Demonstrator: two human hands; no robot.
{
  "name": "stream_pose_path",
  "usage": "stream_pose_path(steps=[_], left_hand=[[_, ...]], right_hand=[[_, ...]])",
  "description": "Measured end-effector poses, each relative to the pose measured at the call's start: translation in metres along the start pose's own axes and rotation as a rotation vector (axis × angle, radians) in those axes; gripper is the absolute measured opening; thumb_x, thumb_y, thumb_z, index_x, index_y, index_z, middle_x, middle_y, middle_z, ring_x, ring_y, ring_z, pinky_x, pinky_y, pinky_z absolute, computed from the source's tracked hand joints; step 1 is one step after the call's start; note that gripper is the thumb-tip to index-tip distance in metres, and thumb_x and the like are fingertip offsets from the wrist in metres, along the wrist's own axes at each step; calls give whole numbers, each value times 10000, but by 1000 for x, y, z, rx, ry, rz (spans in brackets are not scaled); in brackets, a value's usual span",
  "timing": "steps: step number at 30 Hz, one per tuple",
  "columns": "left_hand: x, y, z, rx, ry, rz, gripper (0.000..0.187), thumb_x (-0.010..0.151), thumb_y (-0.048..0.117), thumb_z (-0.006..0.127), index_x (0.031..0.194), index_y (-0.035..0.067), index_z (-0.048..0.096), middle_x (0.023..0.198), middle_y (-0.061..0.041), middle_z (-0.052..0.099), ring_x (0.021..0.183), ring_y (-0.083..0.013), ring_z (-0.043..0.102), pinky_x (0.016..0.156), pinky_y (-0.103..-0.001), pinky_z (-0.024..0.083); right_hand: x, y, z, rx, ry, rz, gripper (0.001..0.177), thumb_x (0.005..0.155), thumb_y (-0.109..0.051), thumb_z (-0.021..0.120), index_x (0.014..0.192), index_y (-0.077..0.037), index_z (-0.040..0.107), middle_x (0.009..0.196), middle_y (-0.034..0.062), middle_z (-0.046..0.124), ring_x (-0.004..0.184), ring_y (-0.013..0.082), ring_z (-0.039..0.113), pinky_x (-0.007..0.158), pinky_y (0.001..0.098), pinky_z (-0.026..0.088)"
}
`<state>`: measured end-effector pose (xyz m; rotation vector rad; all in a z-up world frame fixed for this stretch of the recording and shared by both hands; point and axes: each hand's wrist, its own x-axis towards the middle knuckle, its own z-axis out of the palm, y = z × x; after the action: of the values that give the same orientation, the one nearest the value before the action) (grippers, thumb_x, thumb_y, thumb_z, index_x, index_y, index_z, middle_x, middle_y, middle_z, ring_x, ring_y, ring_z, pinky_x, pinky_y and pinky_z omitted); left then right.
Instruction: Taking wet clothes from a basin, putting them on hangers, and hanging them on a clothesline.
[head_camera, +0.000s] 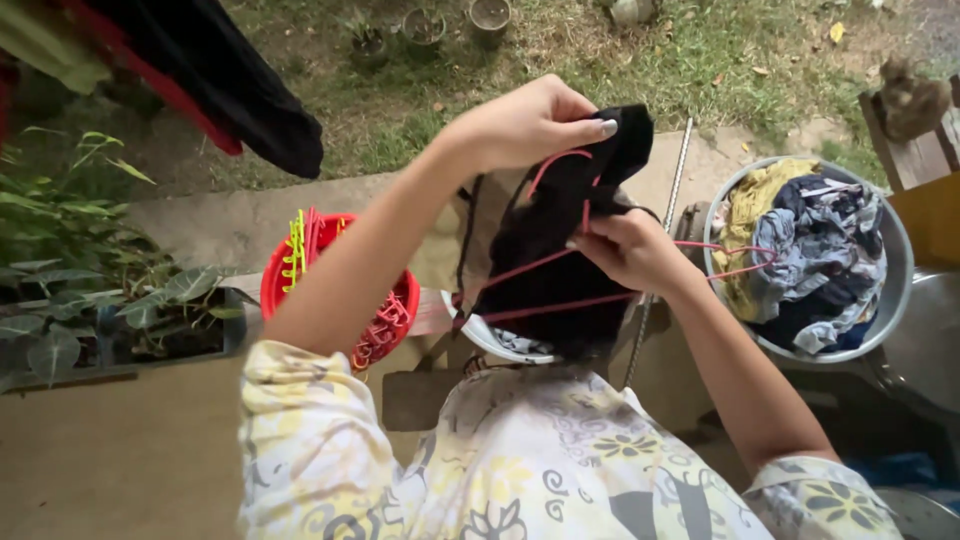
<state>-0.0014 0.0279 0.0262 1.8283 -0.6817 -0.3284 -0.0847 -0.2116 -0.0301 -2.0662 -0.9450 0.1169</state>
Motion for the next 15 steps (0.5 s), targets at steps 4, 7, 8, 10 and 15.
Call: stream_pose_path(steps=[4,7,8,10,15], left_hand=[[3,11,-4,-29,-192,-204,296,982,354,670,975,74,768,784,54,723,696,-41,600,651,-250,506],[-4,8,8,102,-270,-318,369,960,410,702,1134,85,708,922,-11,747,794,-101,655,745,-285,529],[-4,7,11,250,-271,-324,467,949,433,713,1239,75,639,1005,-65,744,847,-147,666,783,-320,525],[-20,-8,18,190,-125,-26,471,992,353,715,1338,60,591,1150,-86,724,1034,-175,679,918,-331,534],[-65,17,7,407,240,631,666,747,46,813,1352,-25,544,1220,-203,633,1124,-359,612,1005,-446,475]], right_hand=[[9,-7,1,-231,174,-191,48,922,-107,734,947,-71,714,698,127,610,609,305,611,567,389,471],[7,-8,8,-244,284,-138,42,934,-98,739,938,-69,709,679,112,593,575,295,595,544,387,451],[7,-6,9,-206,341,-86,40,947,-87,733,943,-60,704,676,103,583,552,277,577,533,379,440],[7,8,4,-217,400,-54,105,952,-90,746,891,-48,671,661,105,557,533,273,548,528,383,425],[0,22,-38,-360,496,-90,358,974,-98,786,726,-32,536,643,119,486,530,278,497,536,403,386]])
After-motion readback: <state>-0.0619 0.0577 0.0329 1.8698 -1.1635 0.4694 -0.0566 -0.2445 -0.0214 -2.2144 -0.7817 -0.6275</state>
